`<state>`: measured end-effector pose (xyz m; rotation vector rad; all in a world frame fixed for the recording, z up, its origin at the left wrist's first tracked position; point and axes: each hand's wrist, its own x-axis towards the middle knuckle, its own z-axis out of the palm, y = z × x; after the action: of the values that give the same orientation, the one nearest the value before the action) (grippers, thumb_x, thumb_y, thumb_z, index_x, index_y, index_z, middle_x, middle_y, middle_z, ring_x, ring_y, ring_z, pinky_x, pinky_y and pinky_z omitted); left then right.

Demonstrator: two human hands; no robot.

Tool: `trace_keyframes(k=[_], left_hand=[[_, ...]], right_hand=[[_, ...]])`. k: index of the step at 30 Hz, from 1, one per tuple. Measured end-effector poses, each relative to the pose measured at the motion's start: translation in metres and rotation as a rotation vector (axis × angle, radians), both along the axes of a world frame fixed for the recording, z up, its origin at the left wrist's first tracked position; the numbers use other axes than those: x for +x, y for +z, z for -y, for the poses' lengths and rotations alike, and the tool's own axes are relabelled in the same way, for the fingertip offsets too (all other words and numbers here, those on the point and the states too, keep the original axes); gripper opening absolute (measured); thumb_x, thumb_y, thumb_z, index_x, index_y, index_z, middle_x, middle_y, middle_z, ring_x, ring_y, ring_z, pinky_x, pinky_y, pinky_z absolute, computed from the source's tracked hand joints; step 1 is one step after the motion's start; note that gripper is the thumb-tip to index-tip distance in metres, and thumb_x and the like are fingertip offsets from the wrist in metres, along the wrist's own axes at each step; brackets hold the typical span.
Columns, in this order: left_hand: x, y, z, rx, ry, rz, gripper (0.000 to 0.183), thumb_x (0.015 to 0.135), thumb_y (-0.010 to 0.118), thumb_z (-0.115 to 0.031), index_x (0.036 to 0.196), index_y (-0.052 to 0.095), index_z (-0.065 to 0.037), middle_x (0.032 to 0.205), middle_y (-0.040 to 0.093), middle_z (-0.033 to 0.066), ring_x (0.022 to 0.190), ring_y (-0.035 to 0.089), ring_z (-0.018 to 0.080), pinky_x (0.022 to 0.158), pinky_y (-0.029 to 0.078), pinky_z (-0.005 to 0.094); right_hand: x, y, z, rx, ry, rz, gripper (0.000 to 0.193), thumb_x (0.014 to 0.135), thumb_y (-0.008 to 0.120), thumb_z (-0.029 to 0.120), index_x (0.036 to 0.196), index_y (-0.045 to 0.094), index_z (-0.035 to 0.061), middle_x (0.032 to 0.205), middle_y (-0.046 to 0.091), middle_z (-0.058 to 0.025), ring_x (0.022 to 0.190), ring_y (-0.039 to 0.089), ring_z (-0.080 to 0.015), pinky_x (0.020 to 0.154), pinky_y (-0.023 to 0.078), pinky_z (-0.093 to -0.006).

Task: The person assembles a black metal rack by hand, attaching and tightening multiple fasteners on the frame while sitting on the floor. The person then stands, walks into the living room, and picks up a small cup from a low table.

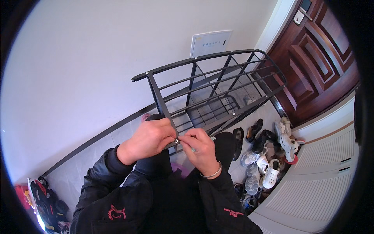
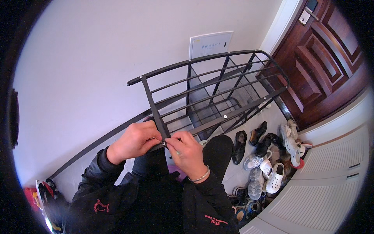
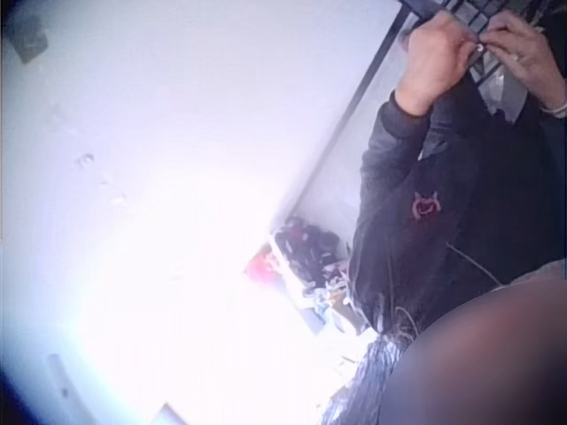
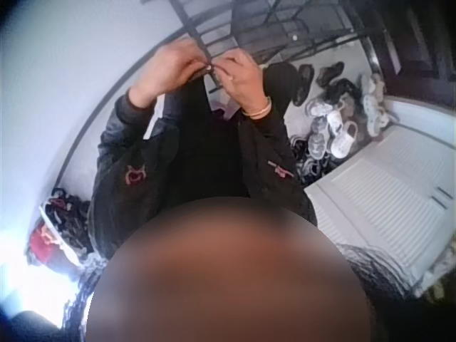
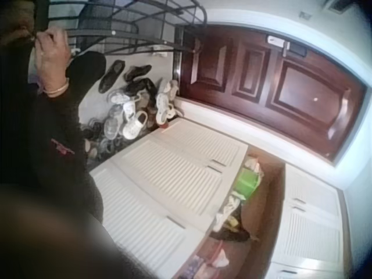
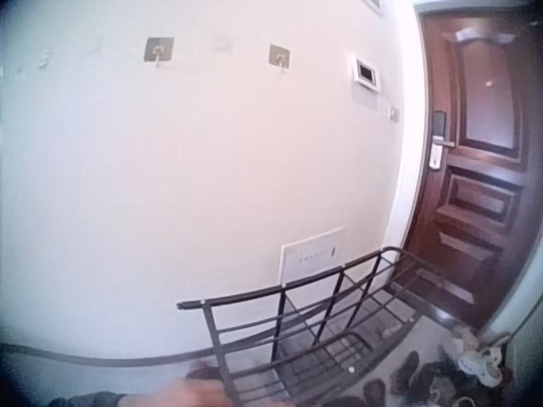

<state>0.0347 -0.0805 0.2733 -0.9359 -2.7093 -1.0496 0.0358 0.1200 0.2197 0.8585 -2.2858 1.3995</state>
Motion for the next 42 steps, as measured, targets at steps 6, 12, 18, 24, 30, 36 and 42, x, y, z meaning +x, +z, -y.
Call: trace_keyframes(k=[6,12,18,24,30,36,42], left_hand=[[-0.004,0.002,-0.005,-0.078,-0.093,-0.138,0.008,0.075,0.066,-0.006,0.082,0.062,-0.004,0.077,0.053,0.0111,0.071,0.058,0.0320,0.060,0.046,0.0396],[-0.003,0.005,-0.009,-0.003,-0.116,-0.067,0.015,0.076,0.068,-0.007,0.090,0.064,-0.003,0.078,0.056,0.0118,0.073,0.059,0.0315,0.061,0.047,0.0375],[0.007,0.007,-0.002,0.092,0.085,-0.055,0.011,0.081,0.069,-0.011,0.090,0.068,-0.005,0.070,0.059,0.0107,0.063,0.060,0.0302,0.056,0.047,0.0368],[0.009,0.009,-0.001,-0.197,0.028,-0.178,0.011,0.082,0.065,-0.015,0.081,0.062,-0.005,0.071,0.057,0.0090,0.064,0.061,0.0299,0.054,0.047,0.0392],[0.001,0.015,-0.009,-0.326,-0.142,-0.276,0.010,0.068,0.063,-0.008,0.077,0.057,-0.006,0.070,0.055,0.0063,0.063,0.061,0.0265,0.052,0.047,0.0370],[-0.005,0.016,-0.005,-0.422,-0.193,-0.261,0.007,0.071,0.063,-0.011,0.076,0.059,-0.008,0.070,0.056,0.0063,0.064,0.062,0.0264,0.053,0.048,0.0360],[-0.017,0.018,0.003,-0.236,-0.139,-0.069,0.024,0.084,0.065,-0.027,0.074,0.063,-0.005,0.070,0.061,0.0108,0.065,0.061,0.0330,0.054,0.048,0.0402]], right_hand=[[-0.001,0.001,0.004,0.001,0.028,-0.029,0.016,0.073,0.072,-0.001,0.089,0.068,0.0006,0.085,0.060,-0.0093,0.076,0.060,-0.0233,0.065,0.049,-0.0298],[-0.001,0.005,0.005,0.056,0.014,0.000,0.012,0.074,0.072,0.007,0.085,0.068,0.0059,0.085,0.060,-0.0056,0.081,0.059,-0.0261,0.067,0.049,-0.0343],[-0.001,0.005,0.009,0.054,-0.007,-0.016,0.012,0.073,0.073,0.008,0.084,0.067,0.0067,0.084,0.060,-0.0049,0.080,0.059,-0.0257,0.067,0.049,-0.0342],[0.001,0.004,0.011,0.038,-0.027,-0.029,0.012,0.073,0.073,0.008,0.083,0.067,0.0068,0.084,0.061,-0.0052,0.079,0.059,-0.0258,0.067,0.049,-0.0347],[-0.001,0.005,0.010,0.026,0.004,-0.003,0.012,0.074,0.073,0.009,0.083,0.067,0.0057,0.083,0.061,-0.0070,0.079,0.059,-0.0283,0.067,0.049,-0.0361],[-0.003,0.005,0.009,0.039,0.055,0.017,0.011,0.076,0.072,0.011,0.082,0.066,0.0046,0.082,0.062,-0.0077,0.078,0.059,-0.0286,0.065,0.048,-0.0365],[-0.002,0.009,0.013,0.091,0.010,-0.052,0.011,0.073,0.073,0.011,0.080,0.066,0.0058,0.077,0.060,-0.0064,0.075,0.058,-0.0273,0.063,0.047,-0.0363]])
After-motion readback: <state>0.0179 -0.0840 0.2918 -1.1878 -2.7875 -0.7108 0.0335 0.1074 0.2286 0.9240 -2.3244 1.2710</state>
